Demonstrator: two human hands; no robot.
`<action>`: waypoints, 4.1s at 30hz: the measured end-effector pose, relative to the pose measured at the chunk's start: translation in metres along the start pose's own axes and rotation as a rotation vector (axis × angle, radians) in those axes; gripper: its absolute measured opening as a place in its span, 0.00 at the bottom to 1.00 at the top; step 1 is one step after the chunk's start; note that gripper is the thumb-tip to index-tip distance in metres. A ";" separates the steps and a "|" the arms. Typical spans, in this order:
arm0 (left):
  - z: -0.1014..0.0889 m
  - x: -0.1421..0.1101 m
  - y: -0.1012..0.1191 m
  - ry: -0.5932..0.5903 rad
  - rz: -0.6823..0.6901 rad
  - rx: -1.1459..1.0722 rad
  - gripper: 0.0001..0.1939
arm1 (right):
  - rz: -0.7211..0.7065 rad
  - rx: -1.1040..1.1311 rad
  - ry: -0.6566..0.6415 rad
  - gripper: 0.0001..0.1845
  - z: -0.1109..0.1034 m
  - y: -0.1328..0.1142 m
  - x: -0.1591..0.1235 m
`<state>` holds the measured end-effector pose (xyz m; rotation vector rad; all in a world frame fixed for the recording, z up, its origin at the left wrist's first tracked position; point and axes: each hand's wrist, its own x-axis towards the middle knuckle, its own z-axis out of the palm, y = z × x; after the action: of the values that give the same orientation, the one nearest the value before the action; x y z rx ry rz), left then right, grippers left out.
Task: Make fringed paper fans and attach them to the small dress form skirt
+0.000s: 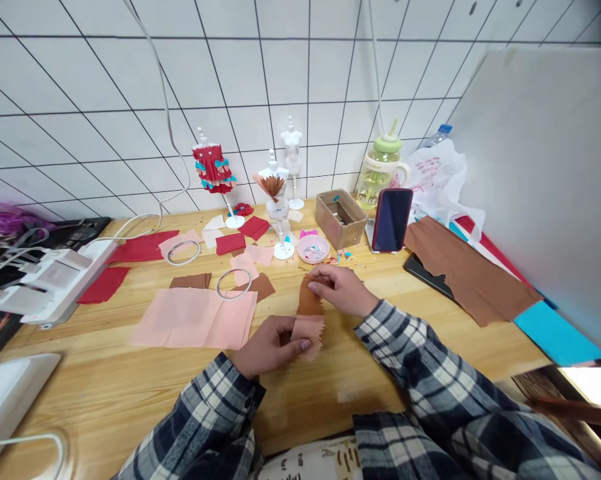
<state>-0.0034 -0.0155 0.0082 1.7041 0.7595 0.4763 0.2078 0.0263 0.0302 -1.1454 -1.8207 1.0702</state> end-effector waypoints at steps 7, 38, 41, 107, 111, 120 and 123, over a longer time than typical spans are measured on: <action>-0.012 0.001 -0.006 0.335 -0.118 0.005 0.18 | 0.083 0.081 0.156 0.09 0.015 0.029 0.025; 0.010 0.007 -0.015 0.383 0.087 0.618 0.14 | -0.171 -0.614 -0.035 0.09 0.031 0.025 -0.042; 0.005 0.008 -0.015 0.355 0.096 0.713 0.09 | -0.162 -0.644 -0.058 0.12 0.031 0.027 -0.042; 0.009 0.011 -0.006 0.270 0.096 1.055 0.10 | -0.034 -0.868 -0.126 0.13 0.042 0.018 -0.045; 0.007 0.011 -0.006 0.263 0.130 1.048 0.10 | -0.020 -0.857 -0.104 0.13 0.042 0.015 -0.046; 0.008 0.012 -0.009 0.273 0.102 1.058 0.10 | 0.038 -0.894 -0.149 0.15 0.040 0.010 -0.045; 0.008 0.012 -0.011 0.273 0.098 1.052 0.10 | 0.032 -0.887 -0.149 0.14 0.040 0.010 -0.045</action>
<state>0.0079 -0.0112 -0.0049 2.6886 1.2574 0.3984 0.1917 -0.0232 -0.0010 -1.6066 -2.4968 0.3261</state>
